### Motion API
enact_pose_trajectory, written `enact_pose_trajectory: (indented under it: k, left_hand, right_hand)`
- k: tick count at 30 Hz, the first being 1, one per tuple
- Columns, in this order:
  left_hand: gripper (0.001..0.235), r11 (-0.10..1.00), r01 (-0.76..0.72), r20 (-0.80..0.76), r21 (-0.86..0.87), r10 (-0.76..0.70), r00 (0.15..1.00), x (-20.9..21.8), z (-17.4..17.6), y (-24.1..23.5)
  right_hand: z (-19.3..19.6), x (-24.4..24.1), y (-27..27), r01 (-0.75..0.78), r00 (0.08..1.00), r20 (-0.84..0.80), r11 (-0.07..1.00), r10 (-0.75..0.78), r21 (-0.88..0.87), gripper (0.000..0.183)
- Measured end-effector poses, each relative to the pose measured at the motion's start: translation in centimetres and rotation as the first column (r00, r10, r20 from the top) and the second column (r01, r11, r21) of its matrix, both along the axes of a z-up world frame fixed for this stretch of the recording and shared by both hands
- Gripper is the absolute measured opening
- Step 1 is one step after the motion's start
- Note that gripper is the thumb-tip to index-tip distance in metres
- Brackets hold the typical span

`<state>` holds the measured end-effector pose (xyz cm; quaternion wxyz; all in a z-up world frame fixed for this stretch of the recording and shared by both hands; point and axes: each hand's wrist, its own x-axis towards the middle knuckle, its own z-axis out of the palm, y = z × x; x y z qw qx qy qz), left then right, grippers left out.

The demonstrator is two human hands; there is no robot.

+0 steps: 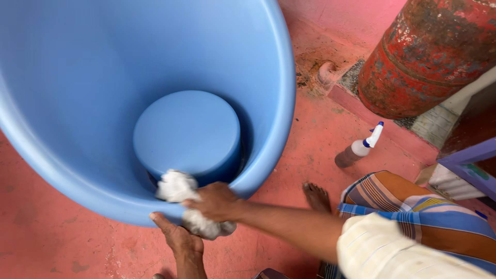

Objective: The person wipes the interior and exterior of a large blue plastic tub with a cloth.

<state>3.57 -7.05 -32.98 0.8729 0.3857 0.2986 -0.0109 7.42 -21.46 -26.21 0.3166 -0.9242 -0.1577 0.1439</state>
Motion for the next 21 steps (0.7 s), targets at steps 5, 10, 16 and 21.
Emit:
enact_pose_trajectory:
  k: [5,10,16,21]
  left_hand:
    - [0.094,0.990,-0.049,-0.138,0.131,0.067,0.988,0.1,2.2,-1.3]
    - [0.091,0.995,-0.091,-0.120,0.036,0.094,0.988,0.0,2.6,-1.5]
    - [0.086,0.994,-0.082,-0.018,0.073,0.083,0.996,1.7,1.0,1.4]
    - [0.084,0.986,-0.107,0.008,0.129,0.107,0.994,4.0,0.7,3.0]
  right_hand:
    - [2.3,-0.4,-9.1,0.015,0.938,0.310,0.874,0.156,-0.485,0.066]
    - [1.8,-1.5,1.2,0.158,0.984,0.134,0.931,-0.120,-0.328,0.069]
    - [0.6,-0.2,-1.1,-0.058,0.984,0.147,0.969,0.096,-0.241,0.054]
    - [3.5,0.9,-13.8,0.031,0.820,0.526,0.899,0.227,-0.437,0.045]
